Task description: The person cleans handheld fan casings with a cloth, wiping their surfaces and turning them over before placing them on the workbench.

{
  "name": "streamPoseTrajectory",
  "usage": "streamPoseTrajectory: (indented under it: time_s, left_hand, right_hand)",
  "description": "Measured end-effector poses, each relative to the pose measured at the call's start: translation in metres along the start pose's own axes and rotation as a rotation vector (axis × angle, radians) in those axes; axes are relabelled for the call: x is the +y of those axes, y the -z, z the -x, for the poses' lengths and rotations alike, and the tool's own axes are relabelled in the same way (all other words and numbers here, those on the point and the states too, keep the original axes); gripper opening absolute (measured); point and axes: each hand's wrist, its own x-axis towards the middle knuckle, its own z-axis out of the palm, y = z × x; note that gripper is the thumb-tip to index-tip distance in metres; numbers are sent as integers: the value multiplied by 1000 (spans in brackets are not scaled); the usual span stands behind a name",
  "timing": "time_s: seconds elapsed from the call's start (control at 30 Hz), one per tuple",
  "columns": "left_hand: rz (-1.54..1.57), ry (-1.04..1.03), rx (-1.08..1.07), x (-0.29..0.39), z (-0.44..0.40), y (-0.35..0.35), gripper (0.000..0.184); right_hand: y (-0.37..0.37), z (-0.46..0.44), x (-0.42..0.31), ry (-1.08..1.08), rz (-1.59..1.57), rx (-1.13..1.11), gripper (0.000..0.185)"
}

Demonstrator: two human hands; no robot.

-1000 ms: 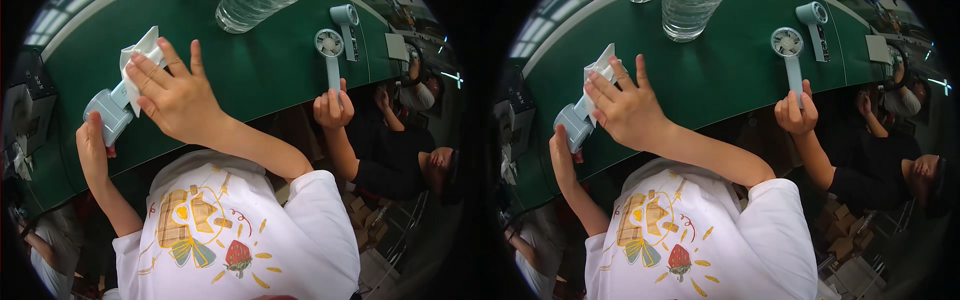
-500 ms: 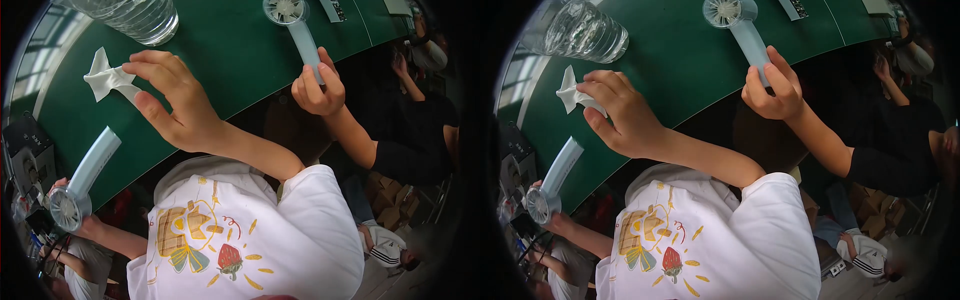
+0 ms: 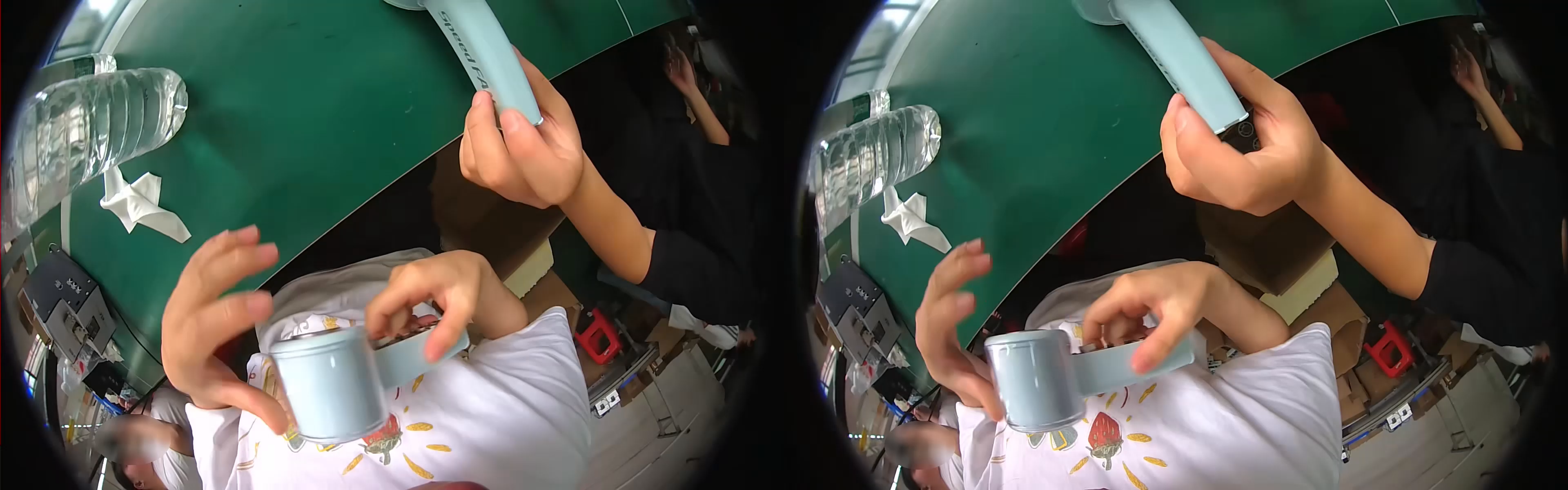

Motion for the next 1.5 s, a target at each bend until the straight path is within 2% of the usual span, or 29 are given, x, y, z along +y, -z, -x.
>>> streamPoseTrajectory:
  time_s: [0.03, 0.1, 0.13, 0.2, 0.23, 0.43, 0.5, 0.63, 0.73, 0.77, 0.8, 0.83, 0.87, 0.9, 0.97, 1.03, 1.07, 1.1, 1.2, 1.23, 1.3, 1.4, 1.47, 1.5]
  left_hand:
    - [104, 2, 43, -9, -13, -1, 74]
    - [86, -17, 54, -27, -44, 4, 75]
    - [-27, -63, 136, -34, -66, 2, 71]
    - [-257, -147, 304, -43, -100, -4, 68]
    - [-261, -140, 298, -45, -107, -7, 68]
    - [-403, 5, 270, -53, -146, -26, 67]
    - [-437, 36, 278, -53, -145, -26, 68]
    - [-481, -268, 266, -52, -107, -9, 73]
    - [-509, -142, 273, -42, -68, 9, 73]
    - [-508, -76, 269, -39, -57, 13, 72]
    - [-504, -9, 260, -39, -48, 15, 72]
    - [-500, -17, 266, -41, -41, 18, 71]
    - [-490, -25, 270, -45, -35, 18, 69]
    - [-472, -38, 274, -50, -29, 19, 67]
    - [-454, 5, 291, -54, -19, 17, 68]
    - [-385, -30, 337, -62, -13, 16, 70]
    - [-369, -23, 331, -62, -12, 13, 70]
    - [-349, 7, 367, -60, -15, 11, 72]
    - [-344, 42, 386, -58, -14, 9, 73]
    - [-378, 33, 376, -58, -14, 10, 73]
    - [-455, 9, 358, -60, -12, 13, 73]
    - [-410, -52, 396, -72, -7, 12, 74]
    - [-362, -120, 424, -75, -7, 11, 74]
    - [-362, -122, 420, -76, -7, 11, 74]
  right_hand:
    - [9, 12, -21, 8, -3, 5, 39]
    - [40, 37, -105, -282, -1448, 325, 41]
    - [47, 42, -125, -434, -2170, 472, 44]
    - [41, 42, -121, -228, -1225, 617, 34]
    - [42, 41, -120, -237, -1375, 643, 32]
    - [42, 43, -120, -229, -1425, 759, 35]
    - [43, 48, -121, -245, -1475, 783, 46]
    - [47, 60, -120, -314, -1557, 803, 74]
    - [51, 71, -121, -388, -1584, 835, 95]
    - [41, 60, -112, -413, -1575, 827, 95]
    - [25, 49, -100, -217, -889, 1194, 84]
    - [-2, 38, -85, 0, -157, 1424, 74]
    - [-25, 30, -72, 228, 603, 1517, 65]
    - [-36, 26, -64, 456, 1376, 1461, 58]
    - [-39, 18, -86, -90, 1507, 1728, 39]
    - [-5, 1, -115, -109, 1848, 1703, 31]
    - [8, -12, -122, -159, 2078, 1732, 34]
    - [29, -9, -133, -178, 2081, 1732, 34]
    - [70, -6, -156, 30, 2798, 1165, 26]
    - [69, -6, -150, 18, 2795, 1157, 26]
    - [56, -7, -123, 335, 2310, 1373, 34]
    - [14, -33, -70, 701, 1527, 1536, 48]
    - [-7, -26, -46, 467, 1123, 1130, 54]
    - [-16, -29, -37, 418, 1032, 1104, 54]
